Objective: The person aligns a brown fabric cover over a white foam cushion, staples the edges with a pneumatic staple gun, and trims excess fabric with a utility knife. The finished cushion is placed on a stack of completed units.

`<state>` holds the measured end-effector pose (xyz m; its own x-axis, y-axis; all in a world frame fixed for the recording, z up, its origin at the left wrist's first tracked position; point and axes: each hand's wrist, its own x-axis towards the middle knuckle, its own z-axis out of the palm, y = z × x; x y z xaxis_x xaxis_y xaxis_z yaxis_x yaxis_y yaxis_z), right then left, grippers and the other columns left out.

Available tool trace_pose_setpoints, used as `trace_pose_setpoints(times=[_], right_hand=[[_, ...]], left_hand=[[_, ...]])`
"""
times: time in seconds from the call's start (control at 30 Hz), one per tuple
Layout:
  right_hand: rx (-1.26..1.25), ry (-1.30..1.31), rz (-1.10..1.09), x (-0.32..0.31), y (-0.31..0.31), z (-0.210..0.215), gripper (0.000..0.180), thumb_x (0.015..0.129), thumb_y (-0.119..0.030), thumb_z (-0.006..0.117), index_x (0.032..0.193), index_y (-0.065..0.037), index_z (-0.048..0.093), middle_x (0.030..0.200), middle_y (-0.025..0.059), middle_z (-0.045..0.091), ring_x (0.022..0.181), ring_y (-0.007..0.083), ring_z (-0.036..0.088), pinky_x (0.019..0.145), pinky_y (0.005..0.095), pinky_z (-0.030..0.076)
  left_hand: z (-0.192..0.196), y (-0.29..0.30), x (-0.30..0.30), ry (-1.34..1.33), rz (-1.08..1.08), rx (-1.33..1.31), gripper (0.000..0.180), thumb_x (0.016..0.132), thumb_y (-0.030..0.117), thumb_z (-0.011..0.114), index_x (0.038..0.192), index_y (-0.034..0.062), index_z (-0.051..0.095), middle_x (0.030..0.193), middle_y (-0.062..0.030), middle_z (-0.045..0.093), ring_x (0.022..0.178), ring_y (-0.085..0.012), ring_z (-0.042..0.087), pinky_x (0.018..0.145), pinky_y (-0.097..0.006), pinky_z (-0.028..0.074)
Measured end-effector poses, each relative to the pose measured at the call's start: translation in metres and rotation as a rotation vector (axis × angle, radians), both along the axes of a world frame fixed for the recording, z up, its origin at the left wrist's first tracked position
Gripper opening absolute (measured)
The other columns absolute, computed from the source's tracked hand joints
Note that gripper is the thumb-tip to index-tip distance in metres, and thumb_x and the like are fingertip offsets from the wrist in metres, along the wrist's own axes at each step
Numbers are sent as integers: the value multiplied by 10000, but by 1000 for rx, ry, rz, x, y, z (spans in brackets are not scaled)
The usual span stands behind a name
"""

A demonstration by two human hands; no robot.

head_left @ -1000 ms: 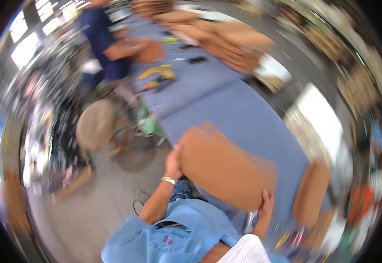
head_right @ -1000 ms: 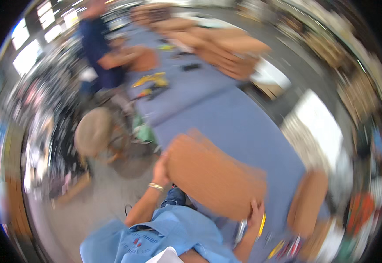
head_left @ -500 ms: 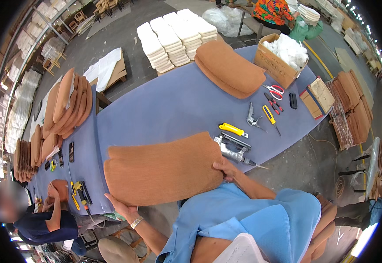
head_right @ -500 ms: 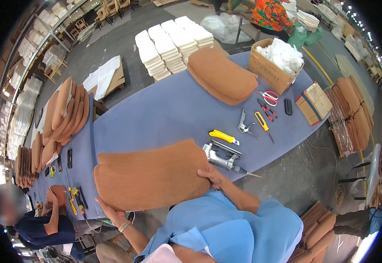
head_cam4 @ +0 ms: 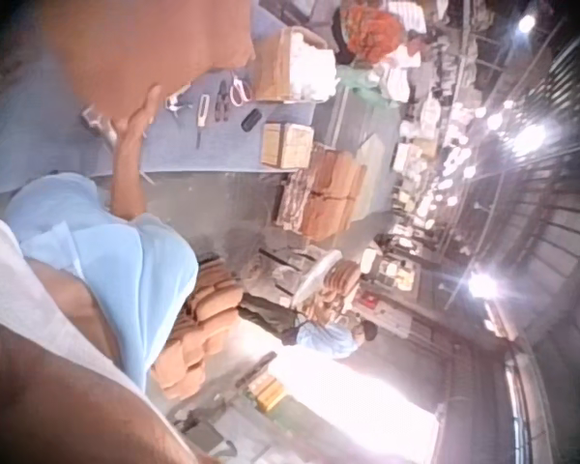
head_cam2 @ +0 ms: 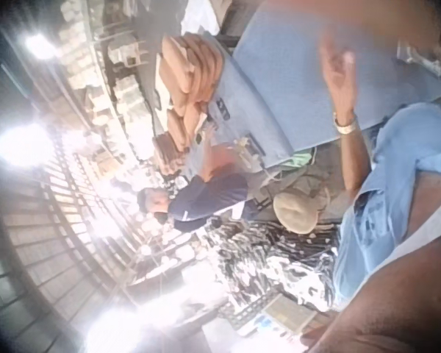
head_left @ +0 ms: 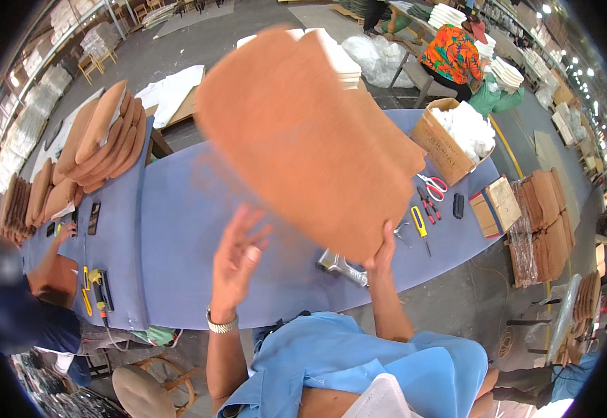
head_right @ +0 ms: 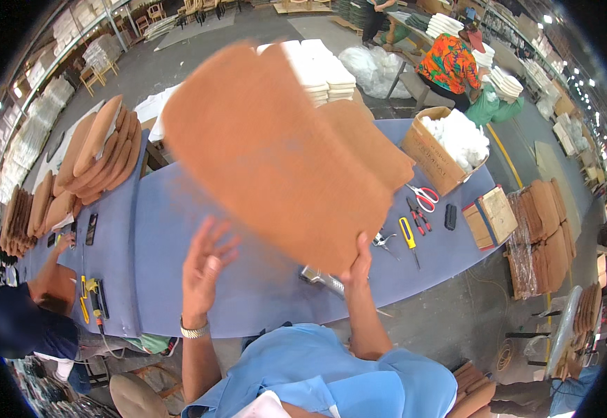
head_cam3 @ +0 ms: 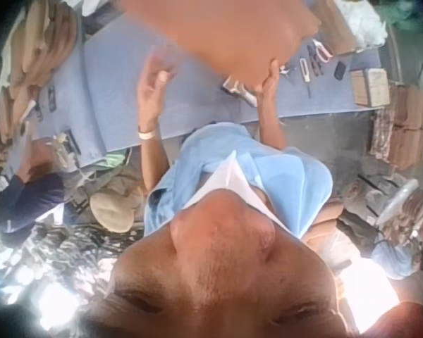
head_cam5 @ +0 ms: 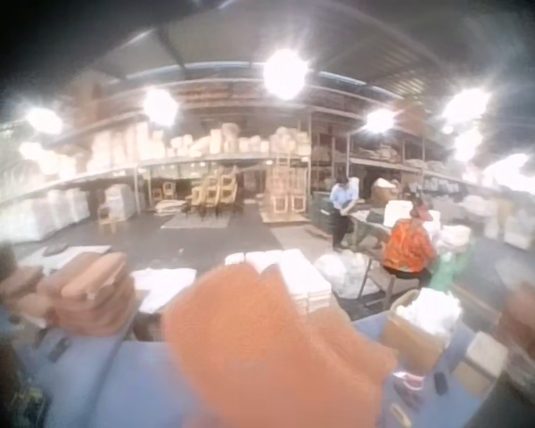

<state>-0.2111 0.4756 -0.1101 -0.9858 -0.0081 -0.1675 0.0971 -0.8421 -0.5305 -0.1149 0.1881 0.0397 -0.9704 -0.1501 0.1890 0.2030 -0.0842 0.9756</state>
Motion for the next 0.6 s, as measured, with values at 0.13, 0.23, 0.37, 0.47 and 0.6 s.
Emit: trace_pose_setpoints(times=[0.13, 0.23, 0.37, 0.47, 0.6], right_hand=[[108, 249, -194, -104, 37, 65, 691, 1048, -429, 632, 1573, -52, 388, 1510, 142, 551, 1349, 322, 571, 1114, 504, 507], [114, 188, -287, -172, 60, 93, 638, 1032, -346, 682, 1545, -61, 433, 1472, 122, 581, 1312, 304, 595, 1095, 474, 528], [348, 142, -374, -247, 112, 30, 650, 989, -307, 750, 1525, -73, 466, 1458, 113, 599, 1290, 306, 620, 1057, 513, 555], [480, -36, -439, -293, 160, -57, 646, 963, -321, 787, 1506, -114, 504, 1441, 107, 624, 1269, 319, 642, 1019, 535, 577], [399, -291, -272, -277, 160, -81, 663, 957, -345, 796, 1508, -135, 492, 1410, 115, 642, 1247, 335, 656, 934, 569, 613]], left_hand=[[-12, 3, 26, -126, -269, -21, 697, 1013, 377, 700, 1527, -39, 477, 1457, -253, 600, 1288, -395, 641, 1111, -499, 490], [19, 5, 39, -30, -255, -16, 709, 988, 411, 729, 1461, -81, 539, 1357, -280, 662, 1218, -413, 683, 1080, -515, 514], [65, 4, 38, 160, -272, 18, 738, 959, 475, 747, 1385, -108, 596, 1258, -307, 702, 1153, -441, 713, 1018, -531, 553], [87, 10, 41, 266, -355, 32, 763, 956, 539, 721, 1325, -123, 636, 1229, -338, 701, 1140, -457, 716, 981, -536, 569], [98, 17, 40, 353, -471, -4, 745, 979, 544, 683, 1260, -145, 669, 1215, -370, 692, 1121, -469, 721, 954, -529, 576]])
